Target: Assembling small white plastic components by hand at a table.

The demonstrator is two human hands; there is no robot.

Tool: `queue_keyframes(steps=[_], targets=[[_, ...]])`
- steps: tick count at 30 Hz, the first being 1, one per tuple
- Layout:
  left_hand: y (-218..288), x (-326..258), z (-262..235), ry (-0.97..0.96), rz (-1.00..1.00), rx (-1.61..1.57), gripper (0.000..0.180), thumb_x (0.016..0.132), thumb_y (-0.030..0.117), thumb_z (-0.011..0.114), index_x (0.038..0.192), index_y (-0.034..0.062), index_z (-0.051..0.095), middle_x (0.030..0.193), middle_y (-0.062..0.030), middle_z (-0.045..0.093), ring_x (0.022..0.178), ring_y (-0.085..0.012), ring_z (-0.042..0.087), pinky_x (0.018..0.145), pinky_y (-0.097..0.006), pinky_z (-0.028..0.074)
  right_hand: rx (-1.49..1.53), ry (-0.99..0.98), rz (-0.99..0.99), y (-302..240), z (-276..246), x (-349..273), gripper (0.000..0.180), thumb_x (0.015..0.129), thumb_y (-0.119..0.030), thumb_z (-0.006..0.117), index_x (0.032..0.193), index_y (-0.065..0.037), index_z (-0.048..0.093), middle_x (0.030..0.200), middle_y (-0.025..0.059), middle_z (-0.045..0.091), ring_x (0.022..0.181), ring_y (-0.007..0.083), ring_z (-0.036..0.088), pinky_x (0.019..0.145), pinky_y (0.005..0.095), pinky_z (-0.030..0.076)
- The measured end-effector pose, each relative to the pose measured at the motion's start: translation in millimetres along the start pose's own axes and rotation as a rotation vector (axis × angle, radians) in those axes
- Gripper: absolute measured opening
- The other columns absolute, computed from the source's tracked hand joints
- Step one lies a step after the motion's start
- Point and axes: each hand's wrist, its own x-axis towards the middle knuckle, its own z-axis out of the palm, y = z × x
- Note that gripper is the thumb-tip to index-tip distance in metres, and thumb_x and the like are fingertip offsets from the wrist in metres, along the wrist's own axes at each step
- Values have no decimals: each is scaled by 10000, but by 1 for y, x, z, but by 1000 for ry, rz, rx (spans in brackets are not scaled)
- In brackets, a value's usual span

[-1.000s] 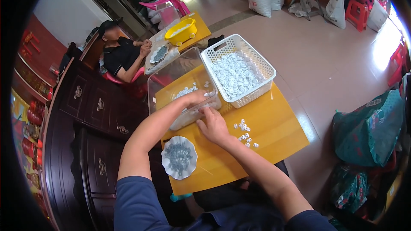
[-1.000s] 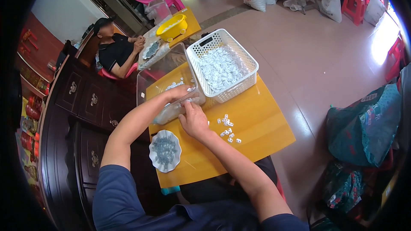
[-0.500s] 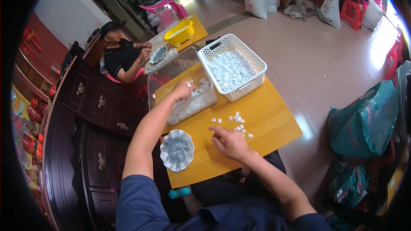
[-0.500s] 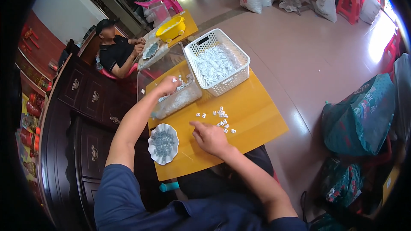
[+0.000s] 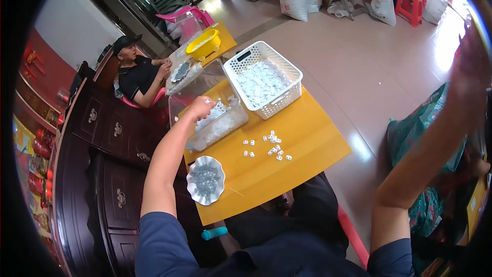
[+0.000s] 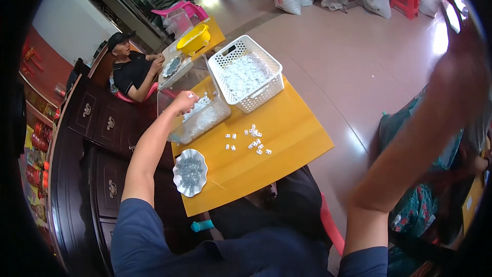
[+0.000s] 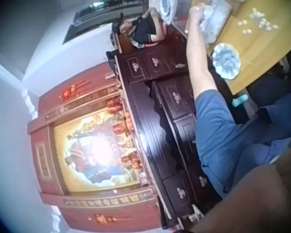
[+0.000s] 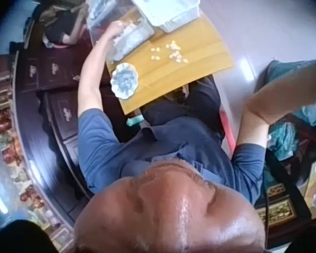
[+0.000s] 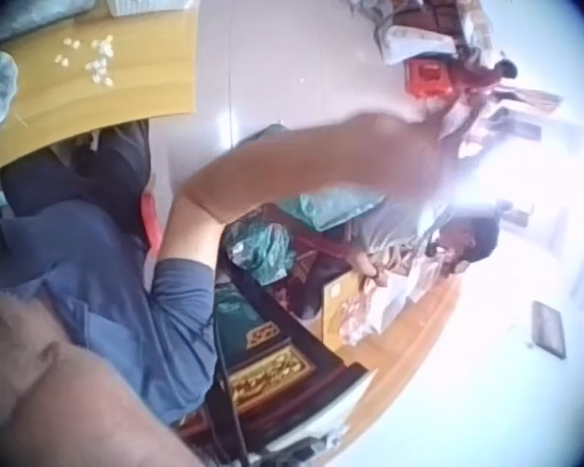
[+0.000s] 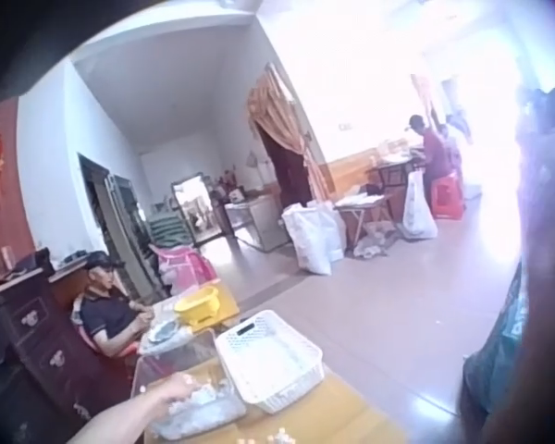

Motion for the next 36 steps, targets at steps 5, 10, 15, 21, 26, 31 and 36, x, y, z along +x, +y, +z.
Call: queue_keyframes(steps=[5, 10, 15, 21, 26, 31, 36], targets=[[6, 0, 0, -18, -19, -11, 251, 961, 318, 629, 1047, 85, 668, 735, -55, 641, 500, -140, 539, 404, -322, 382, 111, -467, -177, 25, 0, 12, 400, 1068, -216, 469, 1393, -7, 571, 1391, 223, 599, 1301, 367, 578, 1115, 459, 441], [3, -8, -1, -10, -30, -12, 237, 963, 316, 637, 1039, 94, 667, 732, -53, 636, 496, -135, 533, 404, -317, 375, 77, -156, 2, 3, 61, -64, 494, 1025, -135, 532, 1472, 34, 407, 1289, 250, 632, 1099, 304, 650, 952, 402, 514], [-8, -13, 2, -4, -24, -8, 263, 957, 342, 654, 1094, 120, 687, 733, -40, 637, 502, -129, 536, 415, -315, 379, -156, -388, 299, 34, 64, -198, 472, 954, -7, 620, 1411, -11, 505, 1026, 127, 697, 811, 193, 664, 767, 320, 556], [-43, -11, -1, 138, 141, 277, 318, 900, 360, 686, 1039, 80, 745, 791, -137, 717, 637, -238, 689, 635, -382, 544, -323, -988, 246, 42, 45, -333, 149, 857, -36, 718, 1005, -47, 709, 842, 144, 721, 764, 334, 710, 668, 389, 574], [-43, -2, -2, 235, 250, 360, 311, 901, 347, 710, 986, 51, 744, 967, -227, 725, 954, -401, 705, 835, -465, 547, -350, -932, 300, 62, 27, -371, 125, 858, -33, 695, 983, -47, 698, 788, 142, 686, 706, 330, 684, 619, 409, 546], [-44, 0, -6, 276, 275, 269, 304, 901, 348, 691, 1039, 83, 745, 1019, -218, 728, 988, -411, 693, 875, -474, 539, -443, -926, 278, 70, 30, -380, 149, 865, -32, 682, 1014, -28, 693, 827, 137, 694, 761, 321, 679, 686, 416, 541], [-32, -15, -7, 377, 292, 208, 297, 913, 338, 671, 1028, 72, 735, 971, -212, 731, 948, -418, 696, 829, -468, 542, -627, -1346, 155, 76, 46, -408, 606, 923, -272, 649, 1428, 11, 469, 1495, 215, 450, 1432, 395, 379, 1192, 526, 299]])
